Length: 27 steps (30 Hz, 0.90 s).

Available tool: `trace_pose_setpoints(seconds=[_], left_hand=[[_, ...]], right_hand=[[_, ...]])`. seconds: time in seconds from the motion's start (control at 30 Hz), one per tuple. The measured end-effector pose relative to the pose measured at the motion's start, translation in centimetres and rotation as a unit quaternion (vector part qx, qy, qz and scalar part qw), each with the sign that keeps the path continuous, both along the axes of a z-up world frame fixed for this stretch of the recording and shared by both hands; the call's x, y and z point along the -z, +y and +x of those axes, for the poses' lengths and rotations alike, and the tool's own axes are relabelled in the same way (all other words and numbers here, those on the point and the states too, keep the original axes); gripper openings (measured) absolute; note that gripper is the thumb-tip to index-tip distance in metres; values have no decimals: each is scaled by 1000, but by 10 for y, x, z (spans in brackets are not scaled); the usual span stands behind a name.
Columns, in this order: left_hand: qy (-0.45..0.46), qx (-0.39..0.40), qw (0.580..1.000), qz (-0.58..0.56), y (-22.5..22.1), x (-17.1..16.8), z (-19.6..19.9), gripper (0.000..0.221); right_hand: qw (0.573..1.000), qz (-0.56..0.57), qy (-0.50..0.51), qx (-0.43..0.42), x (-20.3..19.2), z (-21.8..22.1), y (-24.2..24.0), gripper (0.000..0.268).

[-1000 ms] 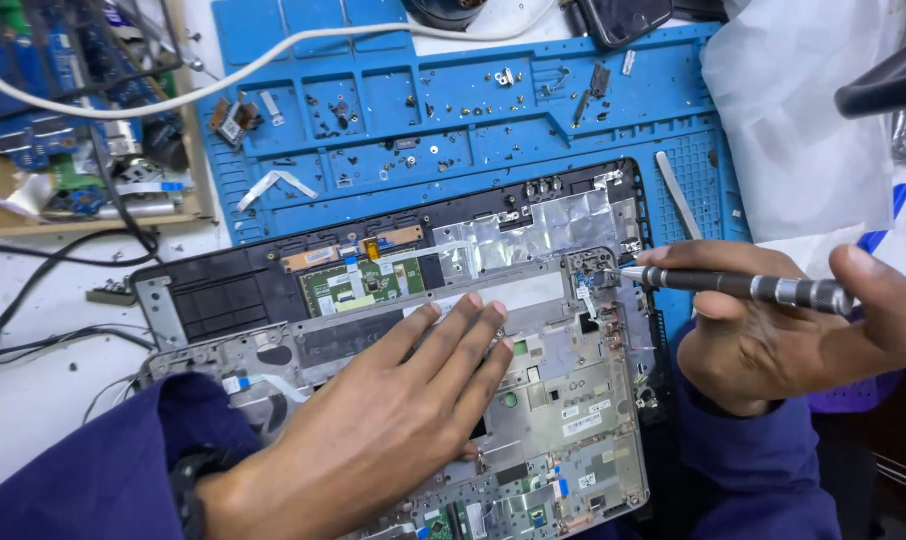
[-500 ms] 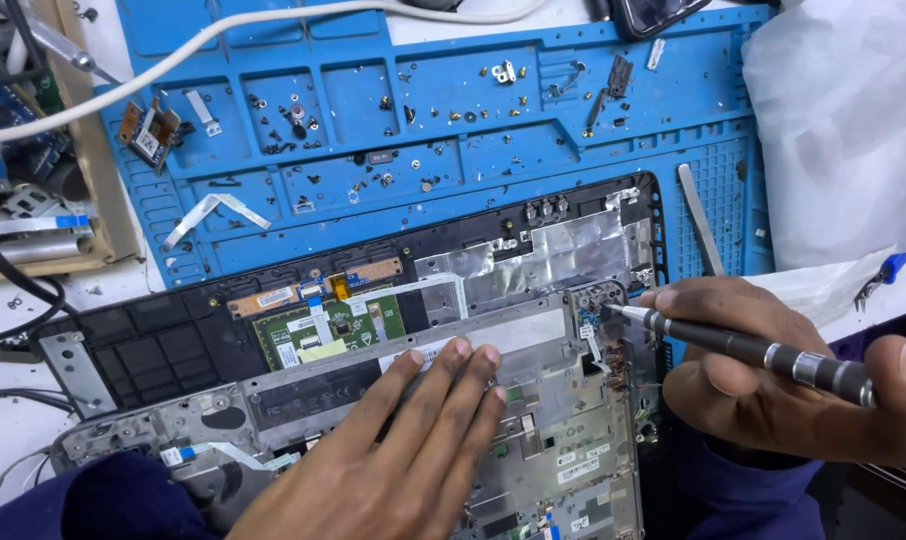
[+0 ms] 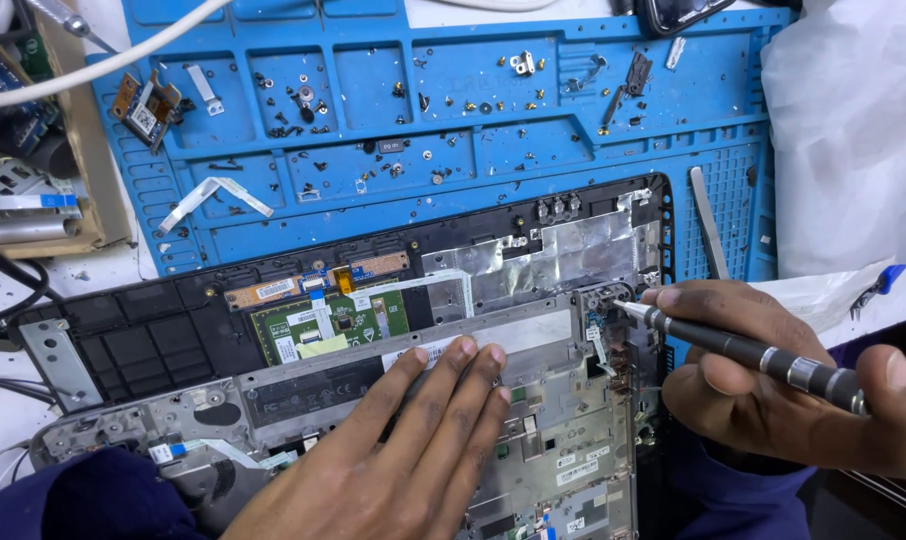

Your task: Removing screws from a laptop motherboard and chassis using a precision screwdriver for disassembly.

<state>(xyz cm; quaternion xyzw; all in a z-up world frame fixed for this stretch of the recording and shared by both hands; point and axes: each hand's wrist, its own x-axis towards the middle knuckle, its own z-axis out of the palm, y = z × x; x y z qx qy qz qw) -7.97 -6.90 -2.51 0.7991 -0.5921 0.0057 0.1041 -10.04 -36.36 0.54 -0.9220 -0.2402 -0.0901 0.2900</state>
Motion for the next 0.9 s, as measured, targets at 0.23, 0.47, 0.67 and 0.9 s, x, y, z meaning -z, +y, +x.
trace_pose_setpoints(seconds=[0.23,0.47,0.67,0.9], left_hand=[[-4,-1,1000,-3,0,-1,1,53],[-7,-8,1000,-5,0,0,0,53],[2,-3,1000,-4,0,0,0,55],[26,6,1000,6,1,-1,0,60]], right_hand=[[999,-32,-23,36,3,-4,-6,84],[999,-40,-25,-3,1,2,-6,81],[985,-12,-137,108,20,-6,4,70],[978,43,-108,176,54,-33,-32,41]])
